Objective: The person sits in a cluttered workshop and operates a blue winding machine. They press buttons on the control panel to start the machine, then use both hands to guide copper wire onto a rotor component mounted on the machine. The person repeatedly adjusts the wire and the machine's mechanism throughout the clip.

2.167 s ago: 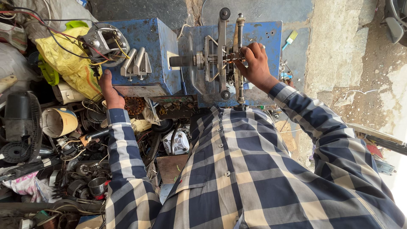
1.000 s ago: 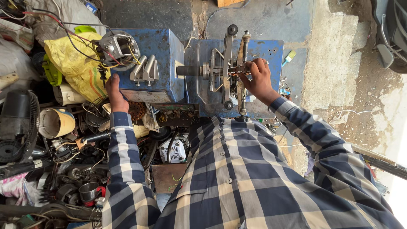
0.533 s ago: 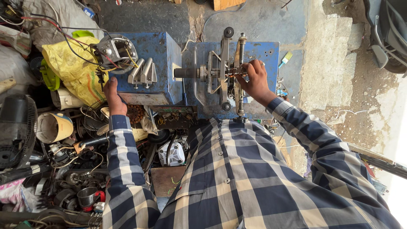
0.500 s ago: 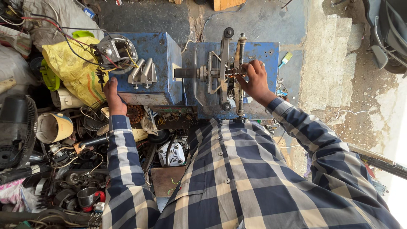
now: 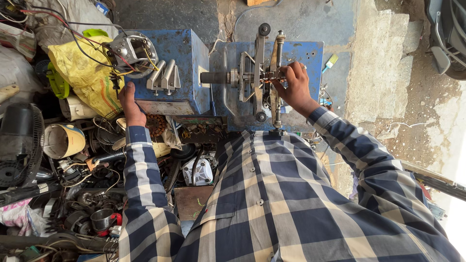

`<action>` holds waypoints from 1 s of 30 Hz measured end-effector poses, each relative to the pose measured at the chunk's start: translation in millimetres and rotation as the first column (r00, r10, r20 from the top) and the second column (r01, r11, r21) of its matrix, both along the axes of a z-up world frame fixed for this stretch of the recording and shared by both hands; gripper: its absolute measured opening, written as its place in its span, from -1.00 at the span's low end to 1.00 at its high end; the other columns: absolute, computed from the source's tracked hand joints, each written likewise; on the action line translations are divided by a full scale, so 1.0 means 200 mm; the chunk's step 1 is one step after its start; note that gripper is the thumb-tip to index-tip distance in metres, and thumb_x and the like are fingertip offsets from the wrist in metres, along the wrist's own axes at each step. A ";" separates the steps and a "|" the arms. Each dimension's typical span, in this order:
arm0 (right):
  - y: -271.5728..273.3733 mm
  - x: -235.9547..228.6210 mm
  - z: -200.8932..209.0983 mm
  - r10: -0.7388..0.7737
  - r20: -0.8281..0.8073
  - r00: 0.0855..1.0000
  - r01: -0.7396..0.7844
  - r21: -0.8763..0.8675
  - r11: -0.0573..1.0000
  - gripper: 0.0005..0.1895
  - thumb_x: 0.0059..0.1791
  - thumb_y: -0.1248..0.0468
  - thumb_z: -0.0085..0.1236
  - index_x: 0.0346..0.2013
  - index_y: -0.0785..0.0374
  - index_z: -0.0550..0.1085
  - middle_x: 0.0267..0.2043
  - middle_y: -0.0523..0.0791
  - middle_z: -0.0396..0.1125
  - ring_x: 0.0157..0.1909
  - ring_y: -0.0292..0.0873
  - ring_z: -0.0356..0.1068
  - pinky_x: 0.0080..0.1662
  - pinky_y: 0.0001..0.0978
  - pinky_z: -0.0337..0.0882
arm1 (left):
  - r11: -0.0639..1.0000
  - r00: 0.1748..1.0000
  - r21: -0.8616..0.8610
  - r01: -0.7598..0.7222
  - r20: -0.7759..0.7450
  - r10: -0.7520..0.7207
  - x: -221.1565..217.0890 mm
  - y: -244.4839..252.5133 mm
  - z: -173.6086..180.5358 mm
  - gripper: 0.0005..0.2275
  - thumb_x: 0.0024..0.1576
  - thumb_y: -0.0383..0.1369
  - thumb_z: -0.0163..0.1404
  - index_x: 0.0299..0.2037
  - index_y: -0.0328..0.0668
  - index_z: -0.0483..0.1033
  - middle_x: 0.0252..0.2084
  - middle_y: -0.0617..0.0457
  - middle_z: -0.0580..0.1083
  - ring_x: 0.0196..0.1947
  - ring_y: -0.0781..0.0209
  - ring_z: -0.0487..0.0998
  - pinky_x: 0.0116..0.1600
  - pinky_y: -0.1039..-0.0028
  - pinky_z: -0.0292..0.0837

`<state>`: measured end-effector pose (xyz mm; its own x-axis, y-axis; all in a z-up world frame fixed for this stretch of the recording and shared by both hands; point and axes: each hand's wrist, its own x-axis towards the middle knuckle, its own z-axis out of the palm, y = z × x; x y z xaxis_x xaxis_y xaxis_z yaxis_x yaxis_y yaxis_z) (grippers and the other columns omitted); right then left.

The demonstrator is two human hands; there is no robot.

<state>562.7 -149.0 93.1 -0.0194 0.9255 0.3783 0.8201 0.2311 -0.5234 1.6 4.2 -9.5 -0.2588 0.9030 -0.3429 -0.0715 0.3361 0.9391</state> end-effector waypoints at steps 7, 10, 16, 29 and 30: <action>0.00 0.00 0.01 0.017 -0.014 1.000 -0.017 0.024 1.000 -0.61 -0.02 0.29 0.43 -0.05 0.30 0.39 -0.14 -0.03 0.23 -0.10 0.05 0.26 -0.06 -0.08 0.29 | 0.999 1.000 0.045 0.002 0.009 -0.002 -0.01 0.00 -0.01 -0.17 0.02 0.09 0.25 0.32 -0.31 0.14 0.24 -0.10 0.26 0.30 0.07 0.27 0.44 0.17 0.14; 0.00 0.00 0.01 0.024 -0.025 0.999 -0.023 0.032 0.999 -0.59 -0.03 0.30 0.44 -0.03 0.31 0.38 -0.14 -0.02 0.24 -0.11 0.05 0.27 -0.07 -0.06 0.29 | 0.998 1.000 0.054 0.017 0.017 -0.018 0.00 -0.01 0.00 -0.18 0.02 0.09 0.25 0.32 -0.32 0.18 0.24 -0.10 0.26 0.29 0.06 0.28 0.44 0.17 0.15; -0.01 0.00 -0.01 0.024 -0.028 0.999 -0.023 0.041 0.999 -0.57 -0.04 0.31 0.46 -0.03 0.31 0.38 -0.13 -0.01 0.25 -0.11 0.05 0.27 -0.06 -0.06 0.29 | 0.998 0.999 0.052 0.020 0.040 -0.022 0.01 -0.01 0.03 -0.17 0.02 0.08 0.27 0.32 -0.29 0.14 0.23 -0.11 0.26 0.30 0.04 0.29 0.45 0.15 0.19; -0.02 0.03 -0.07 0.002 -0.024 1.000 -0.003 -0.032 0.999 -0.58 -0.04 0.35 0.42 -0.01 0.32 0.39 -0.09 0.03 0.24 -0.06 0.07 0.27 -0.06 -0.06 0.30 | 0.999 0.999 0.049 0.014 -0.034 -0.012 -0.07 -0.02 -0.08 -0.22 0.03 0.06 0.28 0.33 -0.18 0.20 0.24 -0.02 0.31 0.32 0.05 0.30 0.45 0.17 0.16; -0.04 0.05 -0.08 0.003 -0.042 0.999 -0.005 -0.053 0.999 -0.60 -0.03 0.36 0.42 -0.01 0.32 0.39 -0.08 0.04 0.24 -0.05 0.07 0.27 -0.06 -0.06 0.30 | 0.997 0.998 0.068 0.041 0.039 -0.044 -0.05 -0.02 -0.12 -0.24 0.05 0.02 0.30 0.32 -0.20 0.20 0.24 -0.04 0.31 0.31 0.06 0.32 0.45 0.15 0.21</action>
<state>571.9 -157.0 77.2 -0.0088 0.9441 0.3295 0.7965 0.2058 -0.5685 -9.1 -0.7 -32.5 -0.2073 0.9341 -0.2908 -0.0967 0.2763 0.9562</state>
